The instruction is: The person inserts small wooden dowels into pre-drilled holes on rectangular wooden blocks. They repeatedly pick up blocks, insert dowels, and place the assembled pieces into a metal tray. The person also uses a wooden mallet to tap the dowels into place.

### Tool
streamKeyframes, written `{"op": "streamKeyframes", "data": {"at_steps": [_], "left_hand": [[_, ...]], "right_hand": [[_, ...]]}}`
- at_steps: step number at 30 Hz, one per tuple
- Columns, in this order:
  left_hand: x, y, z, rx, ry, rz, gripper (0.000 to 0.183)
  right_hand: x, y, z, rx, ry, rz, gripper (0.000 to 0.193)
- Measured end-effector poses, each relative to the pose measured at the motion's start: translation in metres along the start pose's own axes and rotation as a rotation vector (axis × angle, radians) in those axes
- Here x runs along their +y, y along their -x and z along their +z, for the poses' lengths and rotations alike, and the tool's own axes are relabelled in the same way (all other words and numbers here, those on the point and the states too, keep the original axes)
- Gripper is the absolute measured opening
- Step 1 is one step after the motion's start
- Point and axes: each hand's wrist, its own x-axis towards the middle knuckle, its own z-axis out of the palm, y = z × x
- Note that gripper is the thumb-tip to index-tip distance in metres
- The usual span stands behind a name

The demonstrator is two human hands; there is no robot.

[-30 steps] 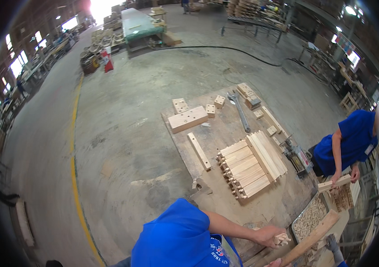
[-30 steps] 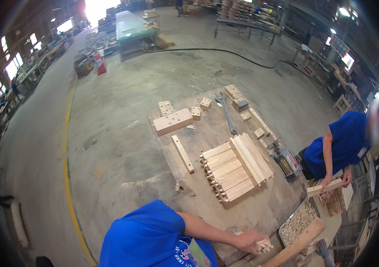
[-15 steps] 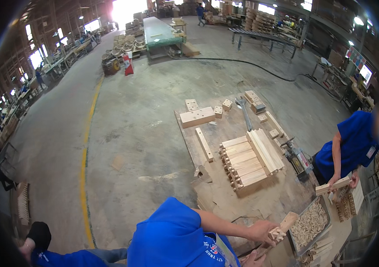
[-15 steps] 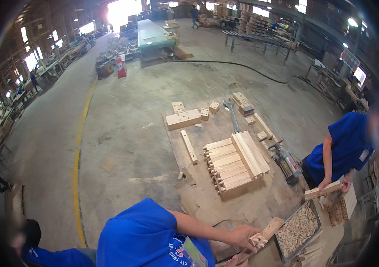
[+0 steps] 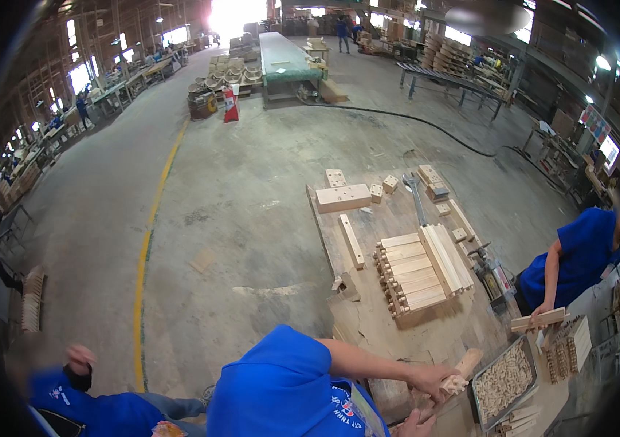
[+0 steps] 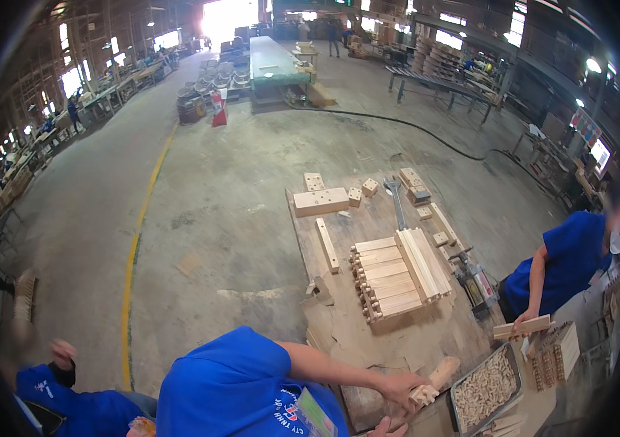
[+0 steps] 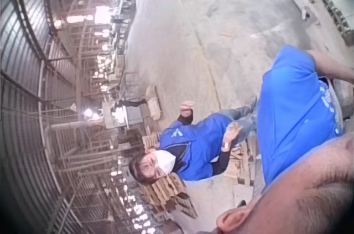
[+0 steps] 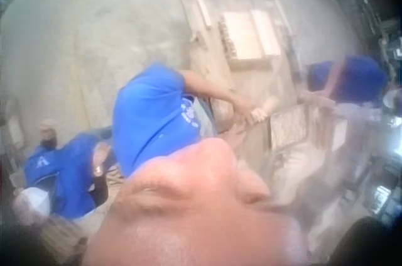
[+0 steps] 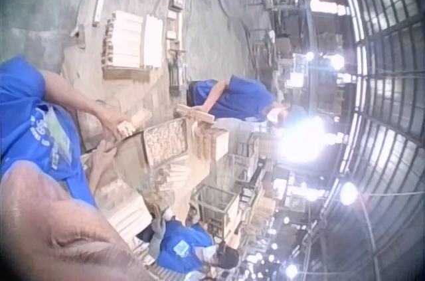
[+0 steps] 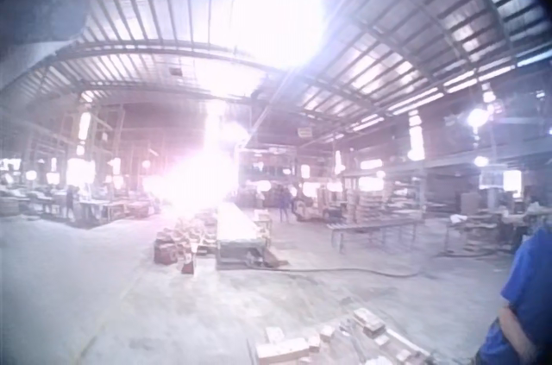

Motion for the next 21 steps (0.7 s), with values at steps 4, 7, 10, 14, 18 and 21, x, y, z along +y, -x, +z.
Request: {"op": "streamKeyframes", "data": {"at_steps": [4, 7, 10, 14, 18, 21], "left_hand": [[0.006, -0.004, -0.004, 0.026, -0.004, -0.114, 0.063], [0.003, -0.009, 0.006, 0.049, 0.021, -0.119, 0.059], [-0.004, -0.013, 0.003, 0.100, -0.055, 0.089, 0.058], [-0.043, -0.026, -0.005, 0.098, -0.026, 0.138, 0.054], [-0.029, -0.028, -0.006, 0.046, 0.151, -0.100, 0.053], [-0.024, -0.030, -0.006, 0.041, 0.140, -0.120, 0.050]], "right_hand": [[0.024, -0.005, 0.003, -0.008, -0.182, 0.008, 0.074], [0.069, -0.019, -0.001, 0.030, -0.348, 0.028, 0.066], [0.078, -0.005, -0.034, 0.230, 0.038, -0.136, 0.063], [-0.088, 0.039, -0.094, 0.250, -0.042, 0.022, 0.055], [-0.157, 0.068, -0.136, 0.578, -0.107, -0.519, 0.036], [-0.188, 0.069, -0.133, 0.654, -0.262, -0.729, 0.034]]}}
